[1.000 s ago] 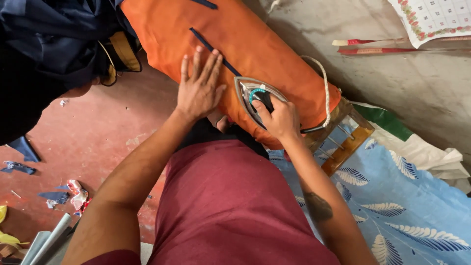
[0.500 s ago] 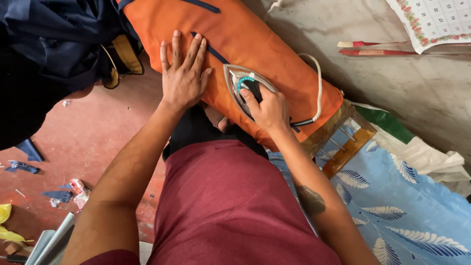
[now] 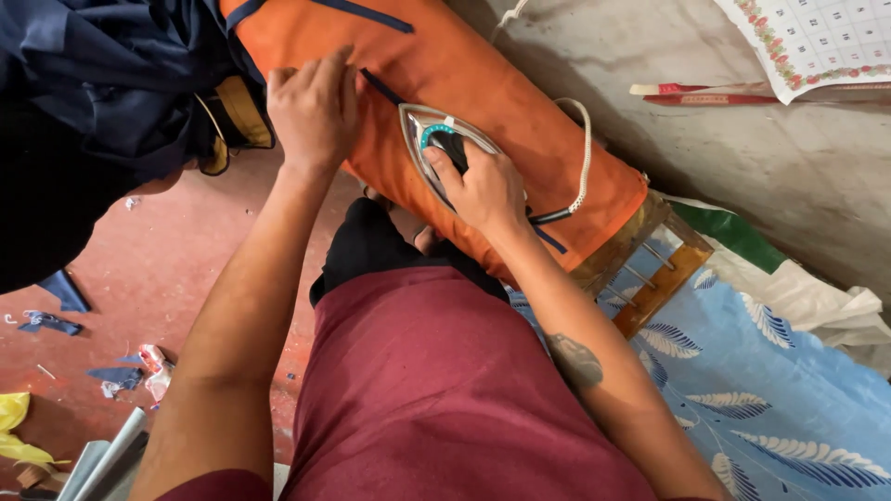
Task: Ironing and pressing fabric components on an ironing board in a garment factory.
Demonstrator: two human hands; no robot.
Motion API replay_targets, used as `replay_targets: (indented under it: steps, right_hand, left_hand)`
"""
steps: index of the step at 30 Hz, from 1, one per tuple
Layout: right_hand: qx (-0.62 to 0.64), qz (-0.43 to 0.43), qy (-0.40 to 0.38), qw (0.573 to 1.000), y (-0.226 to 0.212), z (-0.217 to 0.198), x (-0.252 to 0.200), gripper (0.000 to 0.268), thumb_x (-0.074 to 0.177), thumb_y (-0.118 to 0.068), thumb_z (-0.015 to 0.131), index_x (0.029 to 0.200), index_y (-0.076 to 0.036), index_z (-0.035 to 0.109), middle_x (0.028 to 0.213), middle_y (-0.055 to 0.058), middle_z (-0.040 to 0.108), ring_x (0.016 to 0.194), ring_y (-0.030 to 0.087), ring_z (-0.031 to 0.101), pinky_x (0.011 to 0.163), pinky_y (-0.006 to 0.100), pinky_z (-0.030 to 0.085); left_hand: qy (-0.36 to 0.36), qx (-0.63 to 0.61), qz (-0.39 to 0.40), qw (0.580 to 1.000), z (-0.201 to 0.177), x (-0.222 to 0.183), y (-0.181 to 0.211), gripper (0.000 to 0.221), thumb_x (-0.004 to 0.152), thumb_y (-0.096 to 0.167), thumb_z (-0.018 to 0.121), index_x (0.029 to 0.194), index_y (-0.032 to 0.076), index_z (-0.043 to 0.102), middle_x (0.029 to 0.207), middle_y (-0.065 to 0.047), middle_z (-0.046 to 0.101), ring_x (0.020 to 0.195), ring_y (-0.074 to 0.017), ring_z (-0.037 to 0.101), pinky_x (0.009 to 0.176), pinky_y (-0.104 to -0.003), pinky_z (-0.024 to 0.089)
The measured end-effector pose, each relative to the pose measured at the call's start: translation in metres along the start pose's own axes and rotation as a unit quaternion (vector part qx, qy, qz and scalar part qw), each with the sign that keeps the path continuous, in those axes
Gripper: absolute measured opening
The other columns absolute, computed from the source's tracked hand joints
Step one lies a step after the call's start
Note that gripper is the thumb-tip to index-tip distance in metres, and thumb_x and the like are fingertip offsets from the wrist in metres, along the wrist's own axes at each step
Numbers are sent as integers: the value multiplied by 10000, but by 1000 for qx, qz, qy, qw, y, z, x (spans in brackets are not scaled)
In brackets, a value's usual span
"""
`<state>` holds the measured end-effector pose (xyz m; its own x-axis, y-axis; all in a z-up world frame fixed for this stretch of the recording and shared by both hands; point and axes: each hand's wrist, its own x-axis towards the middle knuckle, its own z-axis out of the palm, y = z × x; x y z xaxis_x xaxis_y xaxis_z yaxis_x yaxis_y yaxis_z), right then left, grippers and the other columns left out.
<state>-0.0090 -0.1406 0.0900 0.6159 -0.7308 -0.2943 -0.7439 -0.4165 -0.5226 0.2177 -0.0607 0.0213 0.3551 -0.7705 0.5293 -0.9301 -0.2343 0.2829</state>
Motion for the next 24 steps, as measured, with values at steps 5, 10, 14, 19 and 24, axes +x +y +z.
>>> replay_targets:
  steps: [5,10,14,19,24]
  right_hand:
    - [2,8,-9,1000,-3,-1,0,644,991,-644,436,854,-36,600,817,236,708,809,540,632,643,615,462]
    - [8,-4,-2,1000,0,1,-2,639,999,-633,451,797,-37,565,725,196,675,715,481,636,594,573,465]
    - [8,-4,-3,1000,0,2,-1,655,996,-642,446,809,-27,570,747,219,681,744,511,629,608,589,457]
    - [1,-3,-7,1000,-5,-1,1,617,994,-610,453,1012,-43,696,879,236,739,837,531,654,666,610,488]
    - [3,-17,7,1000,-7,1,4,587,1002,-591,471,956,-42,675,842,200,745,799,511,660,630,586,492]
  left_hand:
    - [-170,-58,-84,980,25,0,-7,168,938,359,752,946,192,741,924,-30,681,784,-285,671,721,-460,460]
    - [-238,-154,-160,945,15,12,4,175,943,177,751,898,140,587,851,-47,661,704,-314,638,511,-471,452]
    - [-219,-315,-205,900,9,18,1,210,854,-4,742,965,130,626,820,6,748,778,-157,729,745,-323,554]
    - [-185,-330,-207,903,24,10,-9,291,813,7,812,975,150,616,808,8,752,786,-125,748,750,-304,567]
    - [-130,-264,-155,943,23,8,-6,311,923,132,870,932,126,559,759,20,738,679,-181,728,627,-334,515]
